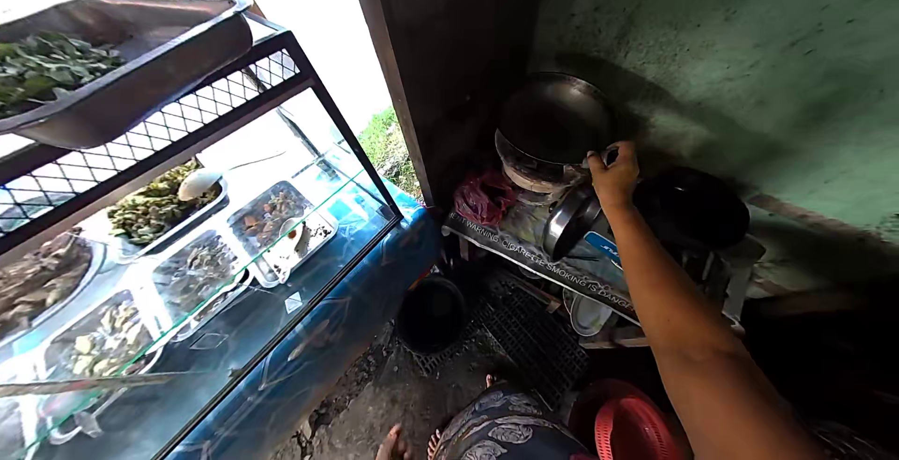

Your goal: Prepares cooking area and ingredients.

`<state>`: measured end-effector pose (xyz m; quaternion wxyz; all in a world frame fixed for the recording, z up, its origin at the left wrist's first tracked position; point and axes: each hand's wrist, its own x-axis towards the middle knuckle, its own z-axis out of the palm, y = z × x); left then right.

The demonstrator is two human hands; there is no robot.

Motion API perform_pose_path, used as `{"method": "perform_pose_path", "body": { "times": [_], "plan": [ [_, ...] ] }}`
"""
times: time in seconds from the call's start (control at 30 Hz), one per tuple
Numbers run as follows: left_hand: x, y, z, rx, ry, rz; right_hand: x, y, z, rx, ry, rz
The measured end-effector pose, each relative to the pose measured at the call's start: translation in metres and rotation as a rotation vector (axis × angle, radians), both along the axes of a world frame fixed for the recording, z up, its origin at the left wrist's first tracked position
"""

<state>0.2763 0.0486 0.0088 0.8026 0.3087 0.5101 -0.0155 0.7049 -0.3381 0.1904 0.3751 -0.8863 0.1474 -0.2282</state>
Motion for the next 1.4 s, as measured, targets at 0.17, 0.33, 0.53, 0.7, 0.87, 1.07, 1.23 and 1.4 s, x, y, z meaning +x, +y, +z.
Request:
{"method": "perform_pose_path", "body": {
  "times": [0.17,0.33,0.53,0.7,0.87,1.07,1.23,1.4],
  "plan": [
    [0.036,0.018,0.04,0.045,-0.072,-0.069,-0.003,-0.011,0.017,-0.038,0.131,0.027],
    [0.042,0.03,0.055,0.071,-0.104,-0.075,0.001,-0.029,0.029,-0.001,0.19,-0.032],
    [0.017,0.021,0.034,0.021,-0.018,-0.066,-0.005,-0.034,0.023,0.016,0.237,-0.039],
    [0.005,0.019,0.024,0.004,-0.023,-0.062,-0.007,-0.032,0.031,-0.048,0.277,-0.046],
    [0.007,0.023,0.029,0.047,-0.012,-0.053,-0.019,-0.025,0.04,-0.118,0.262,-0.096],
    [0.01,0.021,0.039,0.284,0.057,-0.284,-0.082,0.033,0.064,-0.153,0.009,0.068],
    [0.031,0.015,0.074,0.295,-0.089,-0.498,-0.169,0.125,-0.001,-0.054,0.319,0.69],
    [0.049,0.01,0.088,0.369,-0.257,-0.62,-0.252,0.154,-0.063,0.033,0.512,0.98]
  ]
}}
